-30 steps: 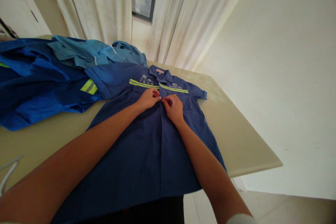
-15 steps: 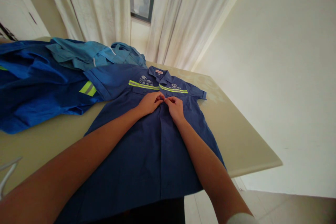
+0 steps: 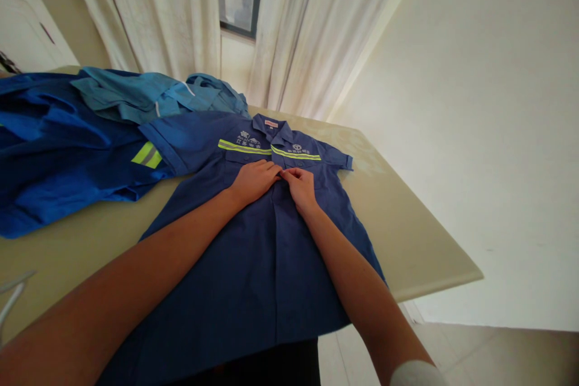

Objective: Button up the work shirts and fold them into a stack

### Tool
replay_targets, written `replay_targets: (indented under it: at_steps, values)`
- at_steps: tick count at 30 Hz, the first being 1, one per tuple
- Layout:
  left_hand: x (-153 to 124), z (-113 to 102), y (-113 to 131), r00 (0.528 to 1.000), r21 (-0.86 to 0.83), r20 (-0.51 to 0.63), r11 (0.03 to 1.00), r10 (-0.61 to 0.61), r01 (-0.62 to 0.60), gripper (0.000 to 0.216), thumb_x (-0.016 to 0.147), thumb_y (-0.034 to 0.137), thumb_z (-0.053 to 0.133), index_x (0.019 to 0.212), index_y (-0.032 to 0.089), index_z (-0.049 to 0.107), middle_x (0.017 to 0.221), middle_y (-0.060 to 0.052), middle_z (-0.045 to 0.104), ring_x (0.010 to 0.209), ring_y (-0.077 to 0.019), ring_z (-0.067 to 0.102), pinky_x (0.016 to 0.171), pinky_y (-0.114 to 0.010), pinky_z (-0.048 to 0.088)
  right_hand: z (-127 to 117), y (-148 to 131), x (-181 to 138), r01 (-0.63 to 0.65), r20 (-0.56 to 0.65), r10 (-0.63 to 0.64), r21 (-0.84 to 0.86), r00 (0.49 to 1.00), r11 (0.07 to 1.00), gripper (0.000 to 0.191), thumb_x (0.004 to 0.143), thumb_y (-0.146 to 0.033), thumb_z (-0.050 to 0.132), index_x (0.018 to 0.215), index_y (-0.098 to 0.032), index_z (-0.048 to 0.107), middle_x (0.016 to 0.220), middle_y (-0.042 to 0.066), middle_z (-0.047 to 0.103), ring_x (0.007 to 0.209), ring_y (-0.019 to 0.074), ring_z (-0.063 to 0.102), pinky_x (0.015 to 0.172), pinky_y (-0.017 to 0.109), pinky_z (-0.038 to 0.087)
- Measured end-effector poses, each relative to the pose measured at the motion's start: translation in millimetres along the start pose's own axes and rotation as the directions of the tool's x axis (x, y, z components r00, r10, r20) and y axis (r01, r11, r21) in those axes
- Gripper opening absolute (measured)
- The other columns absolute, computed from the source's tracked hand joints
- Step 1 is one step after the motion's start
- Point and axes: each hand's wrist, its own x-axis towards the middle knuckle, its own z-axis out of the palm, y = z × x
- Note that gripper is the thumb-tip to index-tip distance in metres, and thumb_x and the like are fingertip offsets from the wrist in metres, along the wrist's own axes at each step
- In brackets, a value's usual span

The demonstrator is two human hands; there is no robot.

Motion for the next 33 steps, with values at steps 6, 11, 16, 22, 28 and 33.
replay_targets:
  at_steps: [6,11,16,22,28,33]
  values:
    - [-2.5,-0.3,3.1,0.999,0.078,0.009,0.996,0.045,-0.046,0.025,0.103,0.029,0.051,0.112,0.018,0.071,0.106,-0.015,0.072,0.104,-0.0291,0.065,0.089,-0.038,0.049,0.1,1.1,-0.2,0.016,0.014,-0.015,-0.068,1.000,0.998,0.023,0.079,-0.039,0.072,0.081,-0.017,0.078,0.070,0.000,0.072,0.064,0.0151,0.060,0.061,0.025,0.044]
    - [-2.2,-2.2,5.9,1.000,0.115,0.016,0.993,0.015,-0.016,0.025,0.103,0.030,0.046,0.107,0.018,0.069,0.104,-0.013,0.072,0.101,-0.0283,0.066,0.084,-0.037,0.050,-2.8,-4.9,-2.2,0.055,0.053,-0.049,-0.118,0.997,0.991,0.021,0.082,-0.037,0.070,0.083,-0.018,0.078,0.072,0.000,0.073,0.068,0.0159,0.063,0.065,0.025,0.047]
    - [-0.7,-1.2,-0.6,0.999,-0.001,-0.028,0.999,-0.036,0.036,0.019,0.099,0.028,0.051,0.108,0.022,0.066,0.106,-0.008,0.071,0.103,-0.0260,0.066,0.084,-0.035,0.051,-5.4,-10.0,-7.4,0.135,0.118,-0.113,-0.197,0.987,0.971,0.018,0.086,-0.035,0.069,0.089,-0.019,0.076,0.072,-0.002,0.070,0.067,0.0151,0.062,0.065,0.026,0.045]
    - [0.8,3.2,-8.6,1.000,-0.091,0.009,0.996,0.011,-0.010,0.025,0.101,0.026,0.046,0.114,0.024,0.067,0.103,-0.007,0.071,0.099,-0.0249,0.066,0.086,-0.035,0.051,-8.9,-11.5,-12.4,0.199,0.118,-0.174,-0.259,0.978,0.945,0.015,0.089,-0.036,0.067,0.094,-0.022,0.067,0.070,-0.004,0.063,0.062,0.0142,0.057,0.063,0.025,0.044]
    - [6.0,7.9,-17.6,1.000,0.003,0.019,1.000,0.001,-0.001,0.035,0.104,0.043,0.047,0.120,0.022,0.071,0.120,-0.012,0.072,0.113,-0.0301,0.065,0.098,-0.044,0.049,-20.8,-31.3,-21.0,0.298,0.267,-0.196,-0.422,0.943,0.857,0.028,0.094,-0.046,0.064,0.081,-0.021,0.060,0.074,-0.002,0.064,0.069,0.0148,0.059,0.067,0.026,0.043]
    - [25.4,17.7,-39.5,0.982,0.018,0.167,0.996,-0.086,0.084,0.059,0.110,0.051,0.026,0.152,0.022,0.056,0.163,-0.011,0.049,0.150,-0.0304,0.045,0.124,-0.052,0.030,-20.6,-58.0,-47.0,0.361,0.434,0.010,-0.763,0.901,0.536,0.030,0.085,-0.040,0.074,0.107,-0.021,0.068,0.100,0.010,0.075,0.083,0.0255,0.069,0.072,0.033,0.047]
